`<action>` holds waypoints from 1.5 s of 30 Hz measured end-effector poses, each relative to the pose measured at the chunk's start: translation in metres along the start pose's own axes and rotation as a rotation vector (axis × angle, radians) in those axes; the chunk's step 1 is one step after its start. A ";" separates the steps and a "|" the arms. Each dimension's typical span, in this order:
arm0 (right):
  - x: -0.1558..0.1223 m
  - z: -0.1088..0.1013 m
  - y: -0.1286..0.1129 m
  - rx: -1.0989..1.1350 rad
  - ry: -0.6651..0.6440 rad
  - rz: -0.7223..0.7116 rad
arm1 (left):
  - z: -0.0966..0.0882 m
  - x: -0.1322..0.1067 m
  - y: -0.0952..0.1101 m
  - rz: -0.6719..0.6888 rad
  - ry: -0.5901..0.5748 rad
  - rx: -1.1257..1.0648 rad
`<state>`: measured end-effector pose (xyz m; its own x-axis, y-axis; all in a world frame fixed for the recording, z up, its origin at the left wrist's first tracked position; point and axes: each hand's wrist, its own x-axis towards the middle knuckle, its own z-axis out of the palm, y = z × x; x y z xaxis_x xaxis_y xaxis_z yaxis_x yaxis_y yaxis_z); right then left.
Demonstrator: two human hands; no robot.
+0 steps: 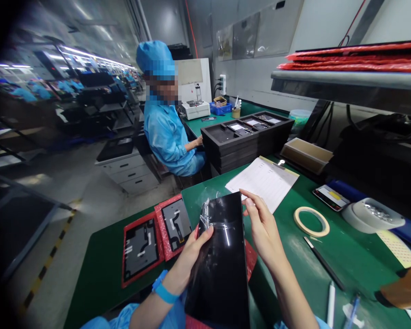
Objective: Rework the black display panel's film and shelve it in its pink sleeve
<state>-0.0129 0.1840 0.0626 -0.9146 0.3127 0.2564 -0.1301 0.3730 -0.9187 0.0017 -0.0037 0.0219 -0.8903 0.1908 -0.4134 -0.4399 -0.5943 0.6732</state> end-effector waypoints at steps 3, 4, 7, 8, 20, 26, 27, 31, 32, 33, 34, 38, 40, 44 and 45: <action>0.000 0.000 0.000 0.004 0.017 0.021 | 0.000 0.001 -0.001 -0.014 -0.010 -0.024; 0.000 -0.001 -0.001 0.004 0.012 0.025 | 0.000 0.001 -0.001 -0.018 -0.015 -0.031; -0.001 -0.001 -0.003 -0.003 -0.002 0.018 | 0.000 0.000 -0.001 -0.028 -0.022 -0.044; -0.001 -0.001 -0.003 -0.003 0.008 0.008 | 0.000 0.000 -0.001 -0.031 -0.023 -0.048; 0.000 0.002 0.000 0.022 0.012 0.031 | -0.005 0.001 -0.006 -0.019 -0.050 -0.045; 0.002 -0.001 0.000 0.051 -0.024 0.005 | -0.004 0.002 -0.005 -0.031 -0.028 -0.053; 0.002 -0.002 0.000 0.051 -0.033 0.001 | -0.004 0.002 -0.005 -0.031 -0.017 -0.048; 0.003 -0.004 -0.002 0.055 -0.037 0.019 | -0.003 0.001 -0.002 0.000 0.017 -0.016; 0.003 -0.004 -0.003 0.057 -0.035 0.023 | -0.002 0.001 -0.001 0.006 0.016 -0.006; 0.003 -0.004 -0.003 0.059 -0.032 0.025 | -0.001 0.000 -0.001 0.009 0.011 0.001; 0.003 -0.003 -0.003 0.060 -0.031 0.026 | -0.001 0.000 0.000 0.008 0.004 0.006; 0.003 -0.002 -0.003 0.053 -0.019 0.017 | 0.001 -0.002 0.000 -0.008 -0.003 0.006; 0.003 -0.002 -0.003 0.047 -0.022 0.011 | 0.001 -0.003 0.000 -0.011 -0.008 0.009; 0.004 -0.004 -0.003 0.036 -0.043 0.002 | 0.001 -0.004 0.000 0.006 -0.025 0.024; 0.004 -0.005 -0.003 0.035 -0.048 0.001 | 0.001 -0.004 0.000 0.008 -0.025 0.026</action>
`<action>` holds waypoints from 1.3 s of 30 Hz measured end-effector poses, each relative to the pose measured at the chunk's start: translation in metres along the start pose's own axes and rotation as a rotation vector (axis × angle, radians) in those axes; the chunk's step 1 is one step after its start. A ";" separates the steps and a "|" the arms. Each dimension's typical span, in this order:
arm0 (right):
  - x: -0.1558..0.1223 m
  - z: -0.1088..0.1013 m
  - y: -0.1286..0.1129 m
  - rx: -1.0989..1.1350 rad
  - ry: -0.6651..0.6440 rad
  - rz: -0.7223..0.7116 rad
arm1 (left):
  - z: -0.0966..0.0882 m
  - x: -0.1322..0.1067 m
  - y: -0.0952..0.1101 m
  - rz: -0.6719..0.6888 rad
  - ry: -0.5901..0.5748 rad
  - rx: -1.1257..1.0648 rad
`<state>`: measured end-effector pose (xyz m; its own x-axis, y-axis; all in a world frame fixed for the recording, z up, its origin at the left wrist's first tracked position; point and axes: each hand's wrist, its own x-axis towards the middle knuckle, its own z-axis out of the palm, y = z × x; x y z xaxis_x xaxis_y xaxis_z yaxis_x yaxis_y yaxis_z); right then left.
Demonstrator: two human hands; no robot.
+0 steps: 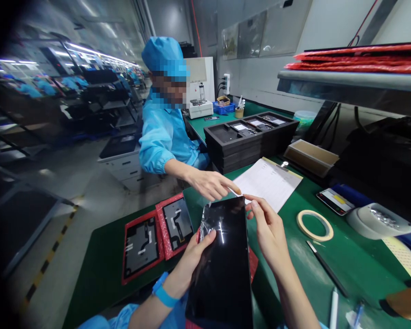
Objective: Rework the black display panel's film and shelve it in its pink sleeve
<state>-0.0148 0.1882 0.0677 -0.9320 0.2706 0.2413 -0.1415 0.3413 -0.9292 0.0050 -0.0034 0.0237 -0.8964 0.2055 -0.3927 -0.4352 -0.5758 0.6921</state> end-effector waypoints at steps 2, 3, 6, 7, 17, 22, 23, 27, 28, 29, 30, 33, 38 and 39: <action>0.000 -0.001 0.000 0.003 0.002 0.000 | -0.001 0.000 0.000 -0.003 0.006 0.001; 0.000 -0.001 0.000 0.006 0.004 0.004 | -0.001 0.000 0.000 -0.007 0.011 0.003; -0.001 0.000 -0.001 0.012 0.013 0.021 | -0.001 0.000 0.000 -0.014 0.031 0.005; -0.002 0.000 -0.001 0.014 0.012 0.027 | -0.001 0.000 0.000 -0.018 0.040 0.007; -0.001 0.002 -0.002 0.064 -0.003 0.044 | -0.005 0.002 -0.004 -0.039 0.063 0.004; -0.002 0.002 -0.001 0.069 -0.003 0.046 | -0.007 0.002 -0.005 -0.033 0.049 -0.003; -0.002 0.001 -0.001 0.069 -0.001 0.046 | -0.007 0.002 -0.005 -0.032 0.048 -0.003; -0.001 0.001 -0.001 0.077 0.001 0.039 | -0.006 0.001 -0.004 -0.036 0.057 0.007; 0.000 0.001 -0.001 0.076 -0.001 0.037 | -0.006 0.001 -0.004 -0.035 0.060 0.011; 0.000 0.000 -0.001 0.075 0.000 0.035 | -0.006 0.001 -0.004 -0.032 0.061 0.015; 0.000 0.000 -0.001 0.074 0.000 0.033 | -0.006 0.001 -0.004 -0.026 0.062 0.016; -0.001 0.000 -0.001 0.080 0.001 0.030 | -0.006 0.001 -0.005 -0.014 0.048 0.011; -0.003 0.001 -0.001 0.095 0.008 0.020 | -0.008 0.002 -0.007 -0.024 0.057 0.010; -0.003 0.001 0.000 0.096 0.009 0.018 | -0.008 0.002 -0.007 -0.028 0.060 0.011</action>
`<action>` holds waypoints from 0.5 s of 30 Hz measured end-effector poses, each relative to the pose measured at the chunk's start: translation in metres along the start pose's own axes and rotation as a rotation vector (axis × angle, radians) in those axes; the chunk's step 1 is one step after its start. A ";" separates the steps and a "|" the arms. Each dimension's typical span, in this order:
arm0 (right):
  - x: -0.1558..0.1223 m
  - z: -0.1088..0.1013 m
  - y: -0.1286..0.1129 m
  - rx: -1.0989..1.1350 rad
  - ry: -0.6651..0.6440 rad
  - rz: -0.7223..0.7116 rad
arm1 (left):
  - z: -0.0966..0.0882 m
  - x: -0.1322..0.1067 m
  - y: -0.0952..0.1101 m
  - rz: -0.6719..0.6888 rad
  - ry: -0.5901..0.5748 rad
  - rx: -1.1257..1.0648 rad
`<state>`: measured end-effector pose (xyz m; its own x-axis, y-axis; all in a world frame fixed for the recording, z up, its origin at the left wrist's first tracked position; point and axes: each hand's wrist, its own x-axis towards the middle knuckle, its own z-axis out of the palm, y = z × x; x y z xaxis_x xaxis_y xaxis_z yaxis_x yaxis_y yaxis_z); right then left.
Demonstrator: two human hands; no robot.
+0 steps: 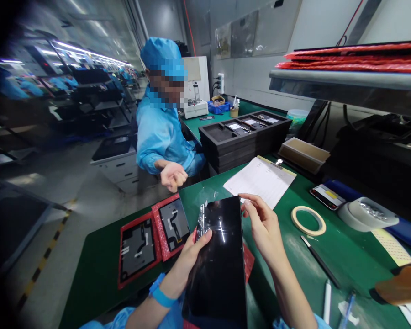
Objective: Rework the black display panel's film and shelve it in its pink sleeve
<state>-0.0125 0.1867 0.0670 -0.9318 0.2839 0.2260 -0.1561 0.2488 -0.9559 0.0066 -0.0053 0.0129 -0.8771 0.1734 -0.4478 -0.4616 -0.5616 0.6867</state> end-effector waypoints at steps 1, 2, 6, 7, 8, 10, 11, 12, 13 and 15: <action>0.000 0.000 0.000 0.002 -0.001 -0.002 | 0.000 0.000 0.000 -0.004 -0.001 0.001; 0.000 0.000 0.001 0.004 -0.003 -0.003 | -0.001 0.001 -0.001 -0.006 -0.005 0.002; 0.000 0.000 0.002 0.005 -0.018 -0.007 | -0.004 0.003 -0.003 0.007 -0.032 0.002; 0.000 -0.001 0.002 0.004 -0.020 -0.009 | -0.004 0.004 -0.003 0.010 -0.031 0.003; 0.000 -0.001 0.002 0.005 -0.024 -0.011 | -0.005 0.005 -0.004 0.011 -0.029 0.004; 0.000 -0.001 0.002 0.009 -0.029 -0.017 | -0.006 0.006 -0.005 0.009 -0.030 0.001; 0.000 -0.001 0.002 0.012 -0.030 -0.021 | -0.006 0.006 -0.005 0.009 -0.036 -0.004; 0.000 -0.001 0.002 0.016 -0.031 -0.024 | -0.006 0.006 -0.005 0.008 -0.047 -0.010; 0.001 -0.001 0.002 0.020 -0.031 -0.026 | -0.006 0.006 -0.005 0.011 -0.058 -0.018; 0.001 -0.001 0.003 0.031 -0.035 -0.027 | -0.006 0.006 -0.005 0.016 -0.081 -0.030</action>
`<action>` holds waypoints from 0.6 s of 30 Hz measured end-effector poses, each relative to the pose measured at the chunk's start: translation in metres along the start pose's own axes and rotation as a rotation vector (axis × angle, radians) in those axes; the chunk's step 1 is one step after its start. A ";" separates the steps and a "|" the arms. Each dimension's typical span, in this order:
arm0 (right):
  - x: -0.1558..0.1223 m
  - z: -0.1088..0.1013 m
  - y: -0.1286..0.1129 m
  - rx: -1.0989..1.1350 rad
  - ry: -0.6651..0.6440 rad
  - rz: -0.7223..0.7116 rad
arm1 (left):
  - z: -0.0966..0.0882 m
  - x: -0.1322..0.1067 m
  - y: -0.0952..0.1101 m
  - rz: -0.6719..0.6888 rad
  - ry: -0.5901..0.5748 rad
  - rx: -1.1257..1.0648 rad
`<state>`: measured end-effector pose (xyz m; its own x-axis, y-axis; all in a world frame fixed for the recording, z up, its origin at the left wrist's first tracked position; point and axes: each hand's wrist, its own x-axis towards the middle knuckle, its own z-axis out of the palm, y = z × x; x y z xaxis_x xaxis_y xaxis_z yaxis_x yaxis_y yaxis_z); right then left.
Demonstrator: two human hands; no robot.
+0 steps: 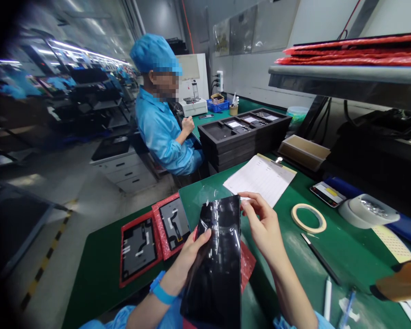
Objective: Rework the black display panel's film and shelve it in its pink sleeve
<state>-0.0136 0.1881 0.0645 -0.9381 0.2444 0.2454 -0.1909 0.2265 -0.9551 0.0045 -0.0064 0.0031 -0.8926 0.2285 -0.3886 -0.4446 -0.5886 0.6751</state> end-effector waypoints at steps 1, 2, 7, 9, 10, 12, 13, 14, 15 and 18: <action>0.000 0.000 0.000 0.006 -0.006 0.000 | 0.000 0.000 0.000 -0.002 -0.011 -0.003; 0.000 0.001 0.000 0.011 -0.011 -0.002 | 0.000 0.000 0.001 -0.006 -0.021 -0.003; -0.003 0.002 -0.004 0.036 -0.032 -0.011 | -0.003 0.002 0.002 -0.039 -0.060 0.017; -0.005 0.001 -0.007 0.051 -0.045 -0.010 | -0.006 0.003 0.002 -0.046 -0.075 0.019; -0.005 0.001 -0.008 0.058 -0.051 -0.011 | -0.008 0.004 0.002 -0.040 -0.081 0.017; -0.006 0.001 -0.011 0.069 -0.059 -0.018 | -0.011 0.004 0.002 -0.027 -0.095 0.012; -0.007 0.001 -0.013 0.074 -0.065 -0.022 | -0.012 0.005 0.002 -0.024 -0.105 0.013; -0.008 0.001 -0.015 0.079 -0.074 -0.027 | -0.014 0.005 0.001 -0.029 -0.117 0.014; -0.008 0.001 -0.017 0.087 -0.085 -0.033 | -0.016 0.005 0.001 -0.044 -0.131 0.011; -0.012 0.002 -0.025 0.102 -0.104 -0.074 | -0.022 0.005 -0.006 -0.088 -0.149 -0.037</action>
<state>0.0021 0.1772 0.0852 -0.9442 0.1307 0.3025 -0.2842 0.1416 -0.9482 0.0038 -0.0189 -0.0166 -0.8527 0.3910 -0.3465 -0.5211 -0.5885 0.6182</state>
